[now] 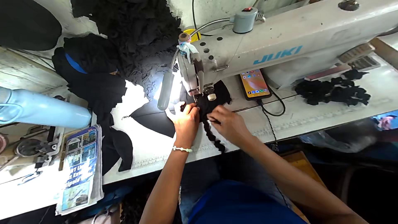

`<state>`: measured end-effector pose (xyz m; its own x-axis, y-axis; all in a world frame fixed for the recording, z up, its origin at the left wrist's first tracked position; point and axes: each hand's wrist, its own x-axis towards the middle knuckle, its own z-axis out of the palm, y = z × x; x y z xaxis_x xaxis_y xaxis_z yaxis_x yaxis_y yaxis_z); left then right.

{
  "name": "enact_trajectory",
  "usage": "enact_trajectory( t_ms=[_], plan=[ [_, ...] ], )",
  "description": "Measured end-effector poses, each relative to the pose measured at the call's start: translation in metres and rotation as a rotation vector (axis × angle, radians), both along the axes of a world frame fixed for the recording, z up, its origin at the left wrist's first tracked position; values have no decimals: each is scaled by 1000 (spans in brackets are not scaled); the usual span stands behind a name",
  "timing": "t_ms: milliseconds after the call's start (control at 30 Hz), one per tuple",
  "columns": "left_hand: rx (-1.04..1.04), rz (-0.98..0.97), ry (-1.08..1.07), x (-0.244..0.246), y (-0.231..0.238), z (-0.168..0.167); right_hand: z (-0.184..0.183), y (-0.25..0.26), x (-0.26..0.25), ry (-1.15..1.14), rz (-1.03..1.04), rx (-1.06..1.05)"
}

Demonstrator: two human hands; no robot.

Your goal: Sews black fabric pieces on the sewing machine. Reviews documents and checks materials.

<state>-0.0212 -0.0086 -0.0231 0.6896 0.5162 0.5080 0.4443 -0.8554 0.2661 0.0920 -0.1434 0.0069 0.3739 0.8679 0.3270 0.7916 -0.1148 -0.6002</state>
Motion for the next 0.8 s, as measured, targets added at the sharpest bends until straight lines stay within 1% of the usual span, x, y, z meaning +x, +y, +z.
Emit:
enact_trajectory(
  t_ms=[67, 100, 167, 233, 367, 467, 633, 800],
  plan=[
    [6, -2, 8, -3, -3, -1, -1, 12, 18, 13, 93, 110],
    [9, 1, 17, -4, -5, -1, -2, 19, 25, 41, 170, 124],
    [28, 16, 20, -5, -7, -3, -8, 34, 34, 90, 312, 99],
    [22, 16, 32, -6, -6, -2, -14, 44, 38, 66, 389, 65],
    [3, -37, 24, -12, -1, -4, -26, 43, 47, -221, 371, 16],
    [18, -75, 20, -16, 3, -4, -29, 38, 49, -372, 343, -13],
    [37, -113, 57, -21, 9, -1, -31, 32, 47, -416, 295, -11],
    [41, -200, 91, -22, 18, 3, -31, 35, 45, -458, 289, 6]
  ],
)
